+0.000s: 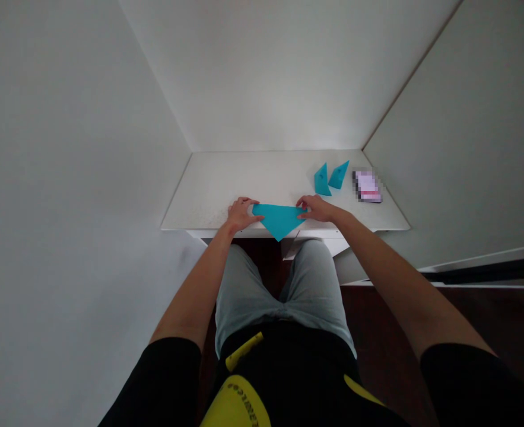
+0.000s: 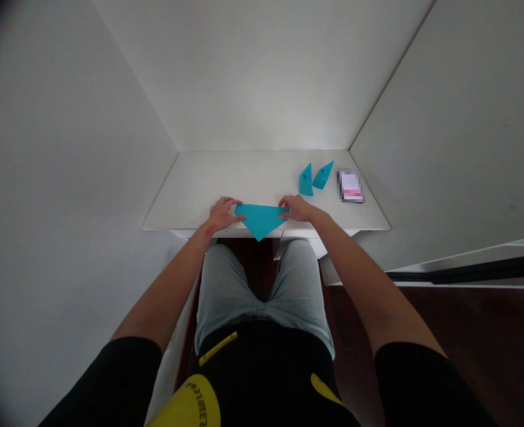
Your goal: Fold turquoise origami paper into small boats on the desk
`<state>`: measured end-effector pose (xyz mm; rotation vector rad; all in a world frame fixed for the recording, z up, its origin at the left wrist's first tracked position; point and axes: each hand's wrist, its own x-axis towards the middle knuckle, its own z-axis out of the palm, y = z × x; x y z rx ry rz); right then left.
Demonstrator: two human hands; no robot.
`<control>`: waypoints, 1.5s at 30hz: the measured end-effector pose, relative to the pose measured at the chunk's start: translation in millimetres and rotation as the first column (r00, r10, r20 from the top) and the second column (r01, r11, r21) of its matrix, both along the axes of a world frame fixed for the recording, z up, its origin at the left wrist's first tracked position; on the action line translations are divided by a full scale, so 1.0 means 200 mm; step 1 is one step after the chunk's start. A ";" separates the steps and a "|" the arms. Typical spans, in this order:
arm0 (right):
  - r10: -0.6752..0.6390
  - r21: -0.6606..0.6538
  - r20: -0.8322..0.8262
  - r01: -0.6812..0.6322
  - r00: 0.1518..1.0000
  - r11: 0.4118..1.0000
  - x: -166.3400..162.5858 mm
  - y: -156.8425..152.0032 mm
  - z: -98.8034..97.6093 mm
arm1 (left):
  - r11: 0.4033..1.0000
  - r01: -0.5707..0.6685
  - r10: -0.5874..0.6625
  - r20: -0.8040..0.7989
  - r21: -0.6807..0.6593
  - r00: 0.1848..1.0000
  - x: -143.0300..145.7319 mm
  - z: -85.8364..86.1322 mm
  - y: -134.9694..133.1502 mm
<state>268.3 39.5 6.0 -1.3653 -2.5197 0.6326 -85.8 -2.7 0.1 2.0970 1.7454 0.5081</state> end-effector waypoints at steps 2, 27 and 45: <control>-0.009 -0.006 0.021 0.009 1.000 1.000 -0.01 0.00 0.01 | 1.000 0.001 -0.001 -0.003 -0.007 1.000 0.00 0.00 0.00; 0.165 0.240 0.067 -0.176 0.984 0.955 -0.16 -0.41 0.07 | 0.995 0.098 -0.098 0.041 0.006 0.994 0.01 0.05 -0.04; -0.177 0.300 0.166 0.121 0.970 0.946 -0.35 -0.63 -0.06 | 0.883 0.370 -0.354 -0.110 0.288 0.929 -0.03 -0.01 -0.27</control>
